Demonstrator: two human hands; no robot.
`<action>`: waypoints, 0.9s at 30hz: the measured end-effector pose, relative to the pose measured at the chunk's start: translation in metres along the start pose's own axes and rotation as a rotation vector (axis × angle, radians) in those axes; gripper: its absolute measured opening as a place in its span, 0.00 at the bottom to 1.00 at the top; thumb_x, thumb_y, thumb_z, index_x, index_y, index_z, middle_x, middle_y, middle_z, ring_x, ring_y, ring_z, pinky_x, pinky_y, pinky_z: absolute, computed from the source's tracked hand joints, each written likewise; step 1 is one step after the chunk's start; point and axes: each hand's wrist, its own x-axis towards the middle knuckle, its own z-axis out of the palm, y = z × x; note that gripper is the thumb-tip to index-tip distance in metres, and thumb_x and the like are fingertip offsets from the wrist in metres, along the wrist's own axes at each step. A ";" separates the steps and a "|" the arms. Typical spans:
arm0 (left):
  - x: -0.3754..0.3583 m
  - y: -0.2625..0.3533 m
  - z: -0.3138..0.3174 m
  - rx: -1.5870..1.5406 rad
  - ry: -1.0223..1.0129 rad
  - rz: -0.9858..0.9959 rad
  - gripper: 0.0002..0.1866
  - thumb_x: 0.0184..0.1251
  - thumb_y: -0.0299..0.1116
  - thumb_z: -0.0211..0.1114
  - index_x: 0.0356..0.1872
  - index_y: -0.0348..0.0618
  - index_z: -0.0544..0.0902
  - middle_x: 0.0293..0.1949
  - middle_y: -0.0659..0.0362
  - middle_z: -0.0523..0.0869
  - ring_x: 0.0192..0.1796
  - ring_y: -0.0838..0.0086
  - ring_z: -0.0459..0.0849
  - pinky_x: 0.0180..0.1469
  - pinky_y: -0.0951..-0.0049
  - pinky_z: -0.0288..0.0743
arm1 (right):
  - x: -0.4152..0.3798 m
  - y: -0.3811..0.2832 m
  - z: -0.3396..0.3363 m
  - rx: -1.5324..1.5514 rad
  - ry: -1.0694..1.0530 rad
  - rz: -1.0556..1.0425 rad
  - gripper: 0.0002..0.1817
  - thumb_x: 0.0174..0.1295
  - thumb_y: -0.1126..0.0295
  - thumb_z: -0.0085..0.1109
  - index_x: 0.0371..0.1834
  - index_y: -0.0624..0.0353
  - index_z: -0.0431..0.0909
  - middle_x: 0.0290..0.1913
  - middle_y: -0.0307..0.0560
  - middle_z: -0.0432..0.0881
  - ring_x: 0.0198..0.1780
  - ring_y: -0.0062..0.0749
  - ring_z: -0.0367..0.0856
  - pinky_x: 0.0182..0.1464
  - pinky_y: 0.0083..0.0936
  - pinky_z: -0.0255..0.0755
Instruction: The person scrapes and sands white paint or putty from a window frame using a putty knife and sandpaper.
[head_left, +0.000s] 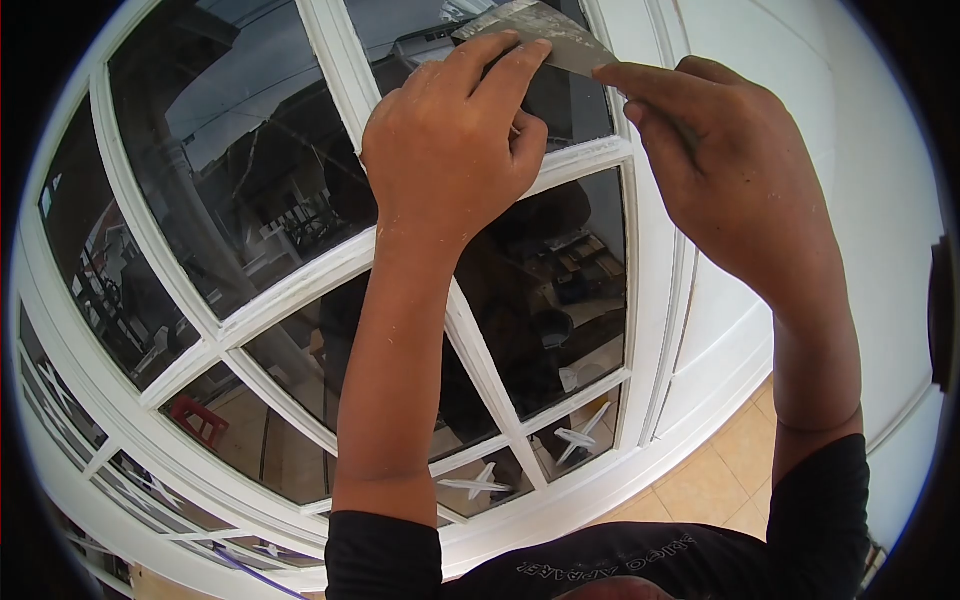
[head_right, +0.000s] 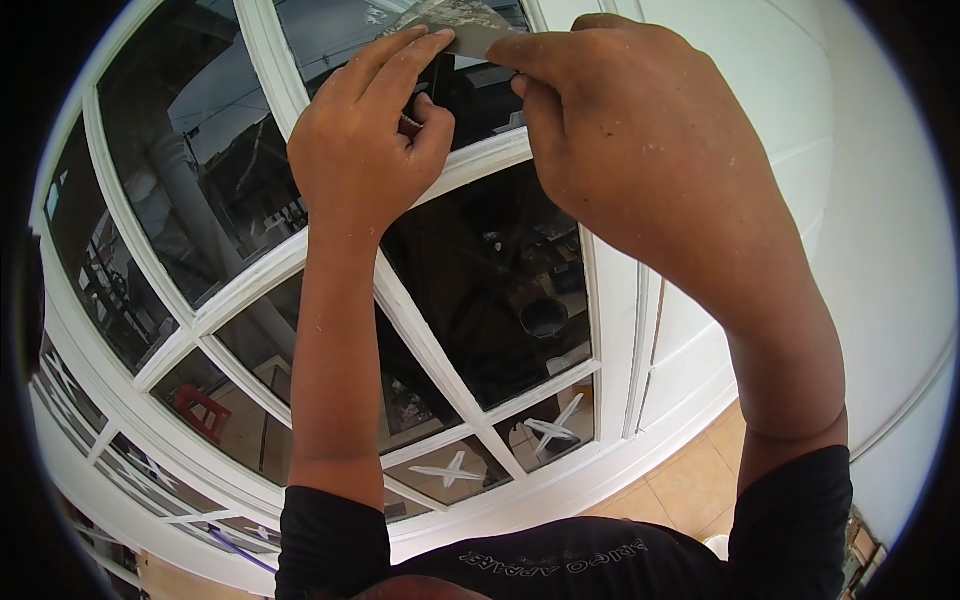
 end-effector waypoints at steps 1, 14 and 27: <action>0.000 -0.001 0.001 0.001 0.014 0.009 0.27 0.49 0.26 0.67 0.55 0.58 0.91 0.54 0.66 0.92 0.36 0.73 0.90 0.39 0.73 0.85 | 0.000 -0.002 0.002 -0.002 -0.002 -0.003 0.14 0.74 0.73 0.59 0.57 0.57 0.89 0.36 0.51 0.87 0.30 0.39 0.82 0.37 0.34 0.76; -0.001 -0.002 -0.004 0.081 -0.038 0.022 0.23 0.49 0.33 0.72 0.52 0.53 0.92 0.56 0.65 0.92 0.37 0.71 0.90 0.34 0.71 0.82 | -0.010 -0.023 0.012 0.074 0.044 0.142 0.15 0.73 0.73 0.57 0.58 0.55 0.89 0.33 0.54 0.86 0.32 0.43 0.83 0.41 0.37 0.78; -0.005 0.000 -0.009 0.050 -0.063 0.020 0.26 0.50 0.34 0.70 0.56 0.52 0.90 0.57 0.63 0.92 0.37 0.70 0.90 0.35 0.70 0.82 | -0.006 -0.039 0.012 0.078 0.038 0.232 0.15 0.72 0.72 0.57 0.57 0.57 0.89 0.37 0.57 0.88 0.36 0.48 0.87 0.47 0.39 0.80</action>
